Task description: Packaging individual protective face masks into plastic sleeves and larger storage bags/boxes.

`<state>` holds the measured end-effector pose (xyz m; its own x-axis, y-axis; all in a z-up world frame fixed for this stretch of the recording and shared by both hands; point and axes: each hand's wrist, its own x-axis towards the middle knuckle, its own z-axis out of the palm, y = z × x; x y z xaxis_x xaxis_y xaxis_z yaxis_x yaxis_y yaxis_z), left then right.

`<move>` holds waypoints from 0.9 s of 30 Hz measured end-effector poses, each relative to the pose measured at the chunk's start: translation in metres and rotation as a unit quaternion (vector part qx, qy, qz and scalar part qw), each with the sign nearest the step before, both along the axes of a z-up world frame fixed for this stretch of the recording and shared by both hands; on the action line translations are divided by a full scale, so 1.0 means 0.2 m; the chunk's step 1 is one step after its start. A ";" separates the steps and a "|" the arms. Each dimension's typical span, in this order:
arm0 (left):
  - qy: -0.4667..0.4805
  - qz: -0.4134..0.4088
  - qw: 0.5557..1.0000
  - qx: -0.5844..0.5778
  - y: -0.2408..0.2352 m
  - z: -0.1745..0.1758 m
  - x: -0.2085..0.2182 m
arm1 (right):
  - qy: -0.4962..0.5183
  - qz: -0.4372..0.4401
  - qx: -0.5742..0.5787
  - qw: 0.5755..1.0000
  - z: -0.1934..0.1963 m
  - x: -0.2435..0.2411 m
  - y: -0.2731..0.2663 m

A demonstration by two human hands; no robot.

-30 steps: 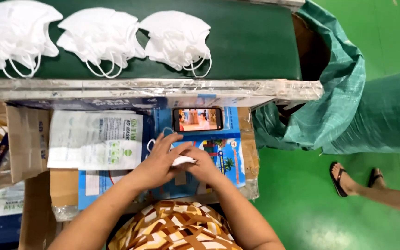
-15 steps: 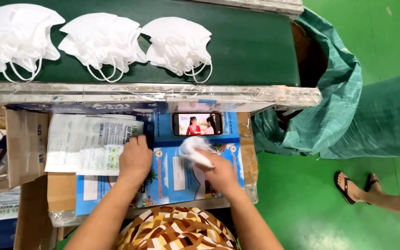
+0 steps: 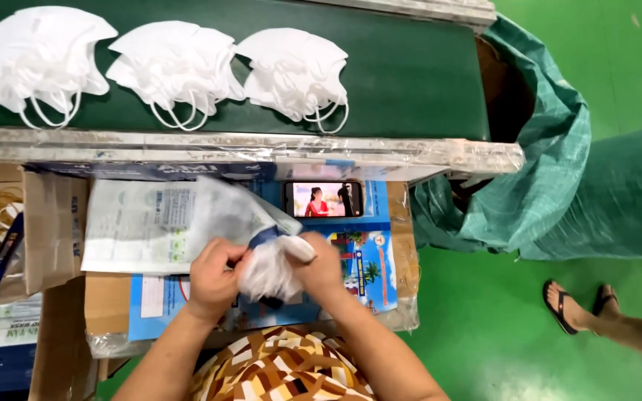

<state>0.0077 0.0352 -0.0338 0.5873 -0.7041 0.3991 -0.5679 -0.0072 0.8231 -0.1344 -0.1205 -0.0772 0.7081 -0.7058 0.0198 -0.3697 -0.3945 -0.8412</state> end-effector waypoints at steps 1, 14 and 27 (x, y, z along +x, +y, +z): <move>-0.001 0.003 1.000 0.000 -0.01 -0.01 0.00 | -0.001 0.003 0.000 1.000 -0.02 0.02 -0.03; 0.045 -0.086 0.994 0.060 -0.11 0.07 0.13 | -0.009 0.191 0.266 0.945 0.26 -0.11 0.00; -0.059 -0.005 0.978 0.200 -0.16 0.19 0.10 | -0.026 0.254 0.085 0.963 0.28 -0.14 -0.05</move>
